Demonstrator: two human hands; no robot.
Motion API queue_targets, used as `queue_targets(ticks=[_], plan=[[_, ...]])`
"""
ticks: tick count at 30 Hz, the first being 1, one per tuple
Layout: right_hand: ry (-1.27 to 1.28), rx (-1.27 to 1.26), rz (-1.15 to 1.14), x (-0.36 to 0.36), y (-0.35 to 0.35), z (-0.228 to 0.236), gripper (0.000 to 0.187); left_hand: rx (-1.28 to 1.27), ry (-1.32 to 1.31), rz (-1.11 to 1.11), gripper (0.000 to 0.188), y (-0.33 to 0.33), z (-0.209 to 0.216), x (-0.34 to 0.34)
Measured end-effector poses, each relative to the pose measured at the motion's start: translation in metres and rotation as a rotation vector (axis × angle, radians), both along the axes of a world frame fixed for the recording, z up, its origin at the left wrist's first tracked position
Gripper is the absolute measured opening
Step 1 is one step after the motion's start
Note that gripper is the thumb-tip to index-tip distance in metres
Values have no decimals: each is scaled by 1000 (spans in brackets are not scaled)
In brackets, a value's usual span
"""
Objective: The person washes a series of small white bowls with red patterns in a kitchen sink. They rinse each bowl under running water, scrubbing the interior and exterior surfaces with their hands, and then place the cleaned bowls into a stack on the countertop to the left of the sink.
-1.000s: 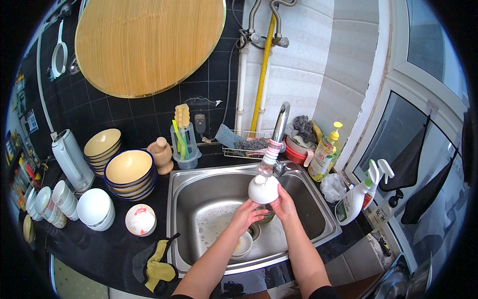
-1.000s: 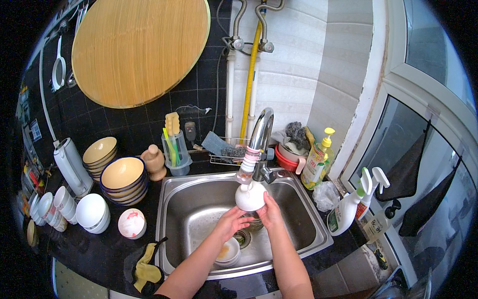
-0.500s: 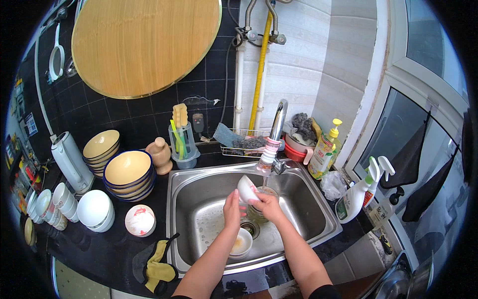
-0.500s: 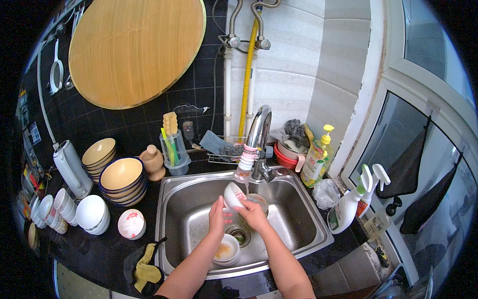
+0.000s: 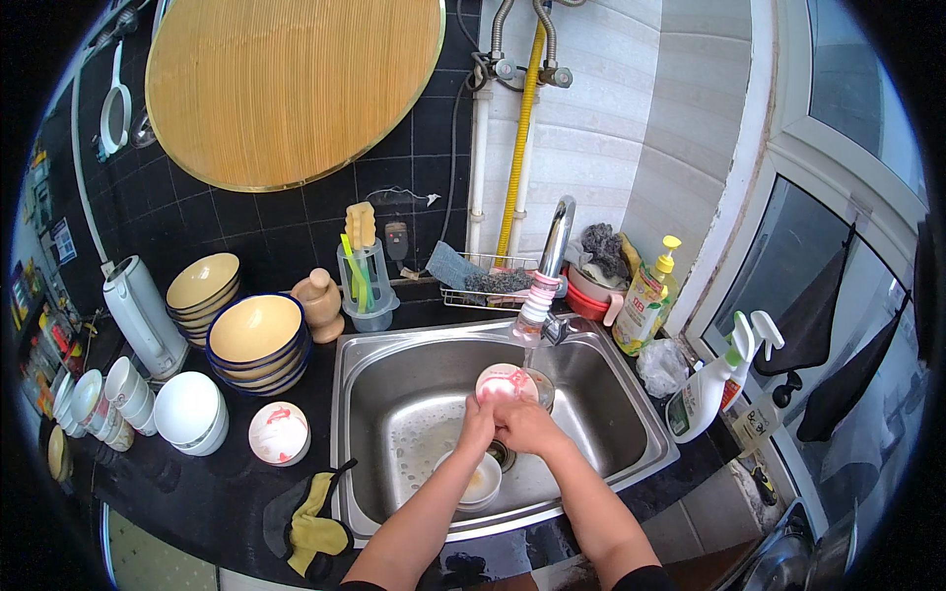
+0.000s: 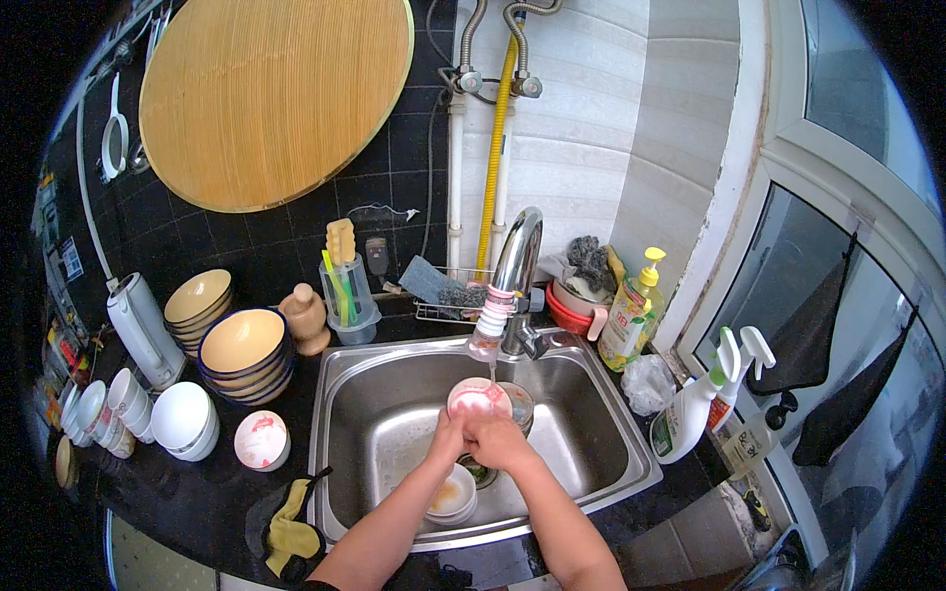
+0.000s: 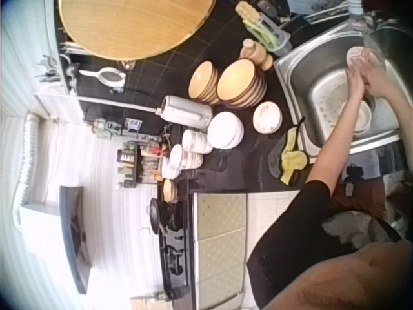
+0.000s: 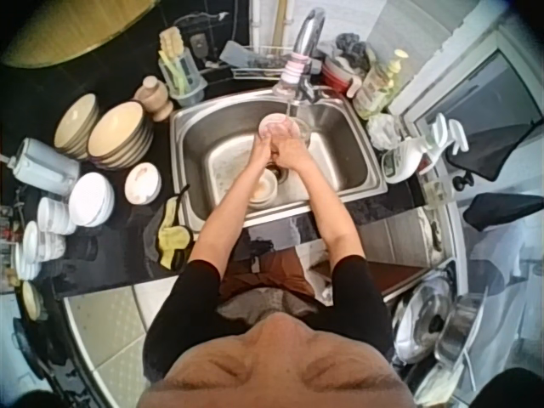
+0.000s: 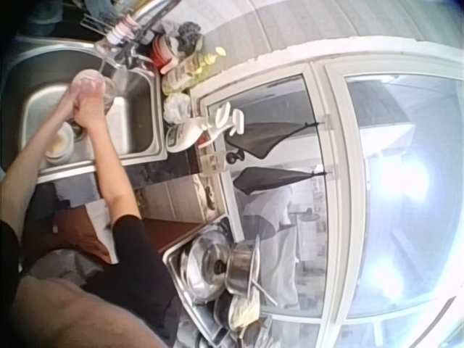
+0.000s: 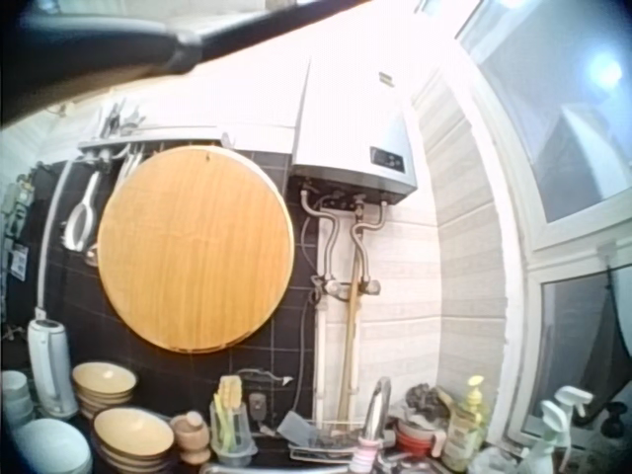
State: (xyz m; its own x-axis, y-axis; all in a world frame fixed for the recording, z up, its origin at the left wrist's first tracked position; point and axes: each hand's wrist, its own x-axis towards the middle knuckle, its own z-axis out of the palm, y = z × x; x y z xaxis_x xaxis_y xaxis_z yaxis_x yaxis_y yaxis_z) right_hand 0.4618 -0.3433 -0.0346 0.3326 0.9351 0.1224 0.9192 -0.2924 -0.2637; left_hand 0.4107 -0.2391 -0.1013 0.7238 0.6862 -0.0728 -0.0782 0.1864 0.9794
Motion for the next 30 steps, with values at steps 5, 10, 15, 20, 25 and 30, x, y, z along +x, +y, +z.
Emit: queue_targets(ticks=[5, 10, 15, 20, 25, 30], plan=[[315, 149, -95, 6, 1, 7, 31, 45, -58, 139, 37, 3, -2, 0], [-93, 606, -369, 12, -5, 10, 56, 23, -167, 90, 45, -4, 18, -6], [467, 554, -453, 39, -8, -21, 43, 211, -111, -22, 50, 1, -10, 2], [865, 779, -384, 43, -4, -18, 31, -486, -157, -393, 39, -1, 35, -24], [1007, 672, -519, 36, -12, 0, 32, -638, -9, -555, 43, 4, 19, -18], [1121, 522, -658, 34, -16, 11, 38, -638, 129, -578, 58, 1, 34, -22]])
